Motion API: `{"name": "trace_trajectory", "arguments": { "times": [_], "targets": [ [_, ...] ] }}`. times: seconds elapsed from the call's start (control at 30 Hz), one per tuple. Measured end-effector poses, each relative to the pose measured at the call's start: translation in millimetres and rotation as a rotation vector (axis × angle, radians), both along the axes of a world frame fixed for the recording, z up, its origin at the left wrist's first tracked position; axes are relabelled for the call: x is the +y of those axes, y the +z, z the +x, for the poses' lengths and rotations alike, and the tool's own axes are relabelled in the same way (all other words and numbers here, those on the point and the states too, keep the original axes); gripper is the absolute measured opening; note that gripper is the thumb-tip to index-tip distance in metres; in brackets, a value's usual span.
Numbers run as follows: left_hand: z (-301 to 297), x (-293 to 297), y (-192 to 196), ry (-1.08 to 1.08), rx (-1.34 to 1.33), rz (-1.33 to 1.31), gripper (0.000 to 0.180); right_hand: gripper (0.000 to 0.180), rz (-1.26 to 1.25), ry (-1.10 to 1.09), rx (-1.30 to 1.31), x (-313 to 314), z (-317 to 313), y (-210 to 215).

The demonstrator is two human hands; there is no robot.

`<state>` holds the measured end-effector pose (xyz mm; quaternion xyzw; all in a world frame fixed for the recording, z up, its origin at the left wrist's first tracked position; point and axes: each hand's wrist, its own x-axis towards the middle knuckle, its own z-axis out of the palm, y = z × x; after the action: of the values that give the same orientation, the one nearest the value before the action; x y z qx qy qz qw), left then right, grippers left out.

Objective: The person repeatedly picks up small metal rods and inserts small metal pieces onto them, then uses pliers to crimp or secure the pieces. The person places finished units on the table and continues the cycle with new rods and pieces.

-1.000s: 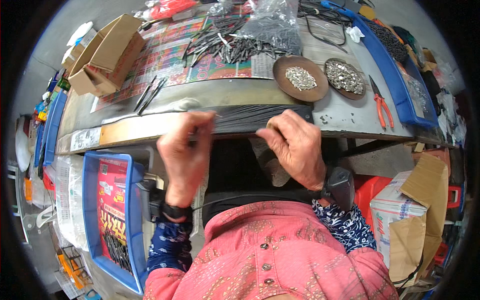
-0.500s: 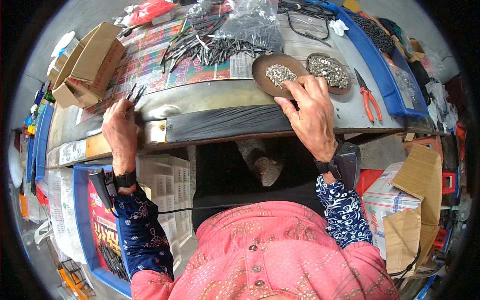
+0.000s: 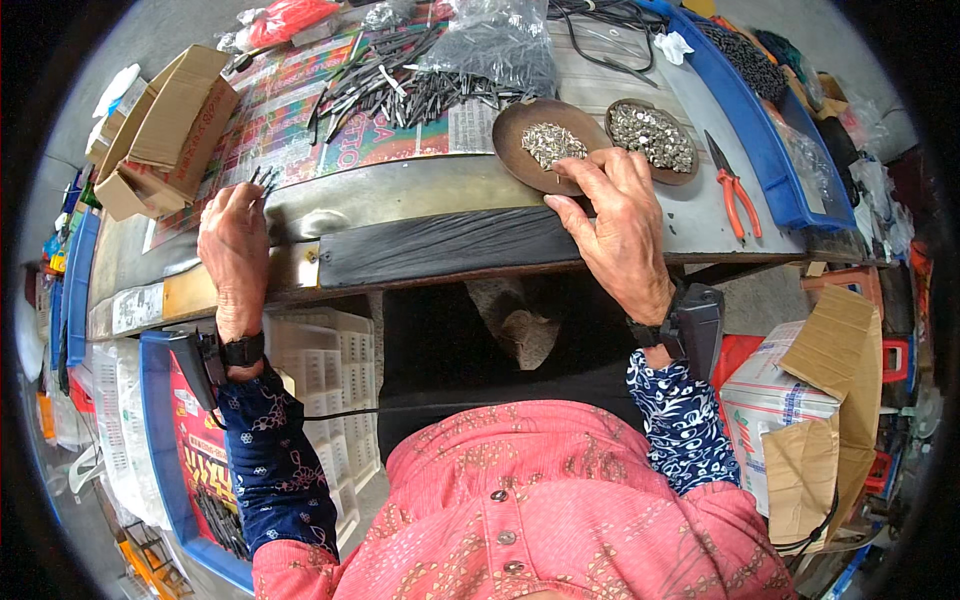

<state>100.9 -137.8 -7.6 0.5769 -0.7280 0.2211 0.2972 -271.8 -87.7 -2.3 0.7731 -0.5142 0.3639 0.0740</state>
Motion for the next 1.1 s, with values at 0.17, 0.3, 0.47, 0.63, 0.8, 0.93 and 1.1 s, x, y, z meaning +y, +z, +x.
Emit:
{"name": "trace_trajectory", "arguments": {
  "times": [0.17, 0.3, 0.47, 0.63, 0.8, 0.93, 1.1],
  "targets": [
    [-19, -1, 5, -0.054, 0.047, 0.056, 0.005, 0.030, 0.004, 0.001, 0.031, -1, 0, -2],
    [-30, -5, 9, -0.086, 0.117, 0.110, 0.006, 0.028, -0.009, 0.015, 0.020, -1, -1, -2],
    [-38, -14, 15, -0.120, 0.124, 0.122, 0.007, 0.026, -0.003, 0.017, -0.027, 1, -1, -1],
    [-47, -36, 26, -0.141, 0.083, 0.163, 0.007, 0.023, 0.009, 0.034, -0.043, 2, -3, -1],
    [-59, -61, 29, -0.102, 0.006, 0.206, 0.011, 0.018, 0.042, 0.094, -0.184, 2, -6, -2],
    [-64, -83, 28, -0.051, -0.018, 0.313, 0.013, 0.011, 0.065, 0.122, -0.277, 1, -9, -2],
    [-67, -102, 17, -0.025, -0.065, 0.324, 0.017, 0.010, 0.042, 0.132, -0.311, -1, -10, -3]
  ]
}}
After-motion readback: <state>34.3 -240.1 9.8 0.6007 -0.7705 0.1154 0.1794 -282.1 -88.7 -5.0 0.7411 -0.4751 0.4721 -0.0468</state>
